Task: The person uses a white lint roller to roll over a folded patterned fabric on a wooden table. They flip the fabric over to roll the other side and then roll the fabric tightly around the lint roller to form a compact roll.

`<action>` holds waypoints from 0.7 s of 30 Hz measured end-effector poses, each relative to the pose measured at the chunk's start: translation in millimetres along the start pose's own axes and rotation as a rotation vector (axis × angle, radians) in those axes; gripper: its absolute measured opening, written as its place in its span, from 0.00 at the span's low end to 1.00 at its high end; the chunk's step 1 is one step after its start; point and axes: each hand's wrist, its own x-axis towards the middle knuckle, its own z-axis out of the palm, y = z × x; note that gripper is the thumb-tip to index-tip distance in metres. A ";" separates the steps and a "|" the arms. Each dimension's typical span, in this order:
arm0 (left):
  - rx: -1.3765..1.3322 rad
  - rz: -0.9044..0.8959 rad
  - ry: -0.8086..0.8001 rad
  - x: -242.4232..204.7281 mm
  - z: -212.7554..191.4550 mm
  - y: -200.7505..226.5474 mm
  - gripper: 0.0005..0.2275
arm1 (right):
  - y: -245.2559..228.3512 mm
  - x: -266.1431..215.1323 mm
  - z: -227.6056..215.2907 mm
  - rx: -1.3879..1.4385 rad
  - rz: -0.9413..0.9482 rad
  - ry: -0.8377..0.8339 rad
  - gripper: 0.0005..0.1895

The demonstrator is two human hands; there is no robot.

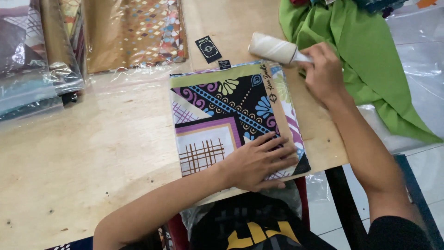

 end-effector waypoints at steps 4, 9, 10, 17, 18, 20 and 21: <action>0.045 0.015 0.148 4.8 0.3 -15.2 0.14 | -11.2 -5.8 -21.0 0.110 0.152 0.115 0.10; 0.137 -0.232 0.450 -3.9 -83.5 -67.9 0.14 | -50.7 -38.7 -70.0 0.168 0.157 -0.071 0.13; 0.183 -0.323 0.419 -8.1 -88.7 -86.5 0.14 | -54.1 -49.1 -76.9 0.141 0.059 -0.165 0.13; 0.200 -0.330 -0.041 -7.1 -52.5 -170.3 0.20 | -64.9 -93.3 -46.9 0.106 0.021 -0.169 0.13; 0.208 -0.354 -0.040 -7.6 -54.9 -166.1 0.20 | -63.0 -100.3 -49.9 0.078 -0.032 -0.180 0.14; 0.217 -0.380 -0.041 -7.9 -58.0 -160.9 0.21 | -62.1 -117.4 -59.1 0.051 -0.086 -0.192 0.14; 0.212 -0.385 -0.031 -7.7 -58.7 -159.5 0.21 | -63.0 -127.7 -65.5 0.107 -0.085 -0.250 0.15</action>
